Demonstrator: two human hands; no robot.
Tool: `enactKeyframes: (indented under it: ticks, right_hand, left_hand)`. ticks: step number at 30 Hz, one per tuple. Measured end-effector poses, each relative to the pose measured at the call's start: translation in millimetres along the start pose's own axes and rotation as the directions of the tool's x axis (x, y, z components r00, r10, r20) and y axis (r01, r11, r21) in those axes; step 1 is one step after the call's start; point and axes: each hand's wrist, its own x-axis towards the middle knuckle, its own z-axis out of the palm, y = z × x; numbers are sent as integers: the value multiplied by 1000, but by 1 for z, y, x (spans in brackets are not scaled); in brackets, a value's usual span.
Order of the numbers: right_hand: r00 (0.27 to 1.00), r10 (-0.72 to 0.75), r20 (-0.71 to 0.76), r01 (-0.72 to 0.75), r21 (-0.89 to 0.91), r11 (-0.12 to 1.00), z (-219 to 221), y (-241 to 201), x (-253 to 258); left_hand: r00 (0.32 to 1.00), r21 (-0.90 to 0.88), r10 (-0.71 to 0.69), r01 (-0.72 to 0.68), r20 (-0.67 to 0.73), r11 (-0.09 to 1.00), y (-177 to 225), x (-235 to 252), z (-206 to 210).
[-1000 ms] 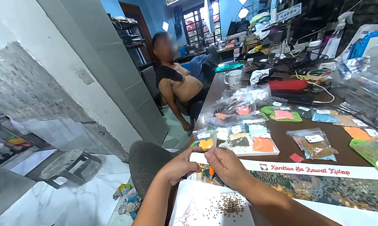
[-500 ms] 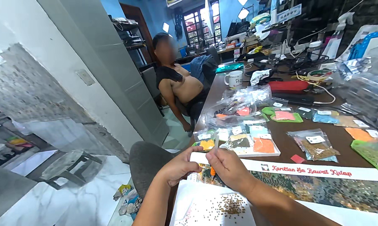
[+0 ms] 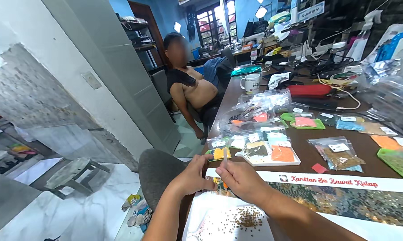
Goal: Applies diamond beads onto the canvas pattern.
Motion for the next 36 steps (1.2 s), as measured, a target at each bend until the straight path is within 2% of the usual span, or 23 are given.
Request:
enactKeyframes:
  ticks: [7, 36]
  right_hand:
    - [1000, 1, 26, -1, -3, 1000, 0, 0, 1]
    - [997, 12, 80, -11, -22, 1000, -1, -1, 1]
  left_hand:
    - [998, 42, 0, -2, 62, 999, 0, 0, 0]
    - [998, 66, 27, -31, 60, 997, -4, 3, 0]
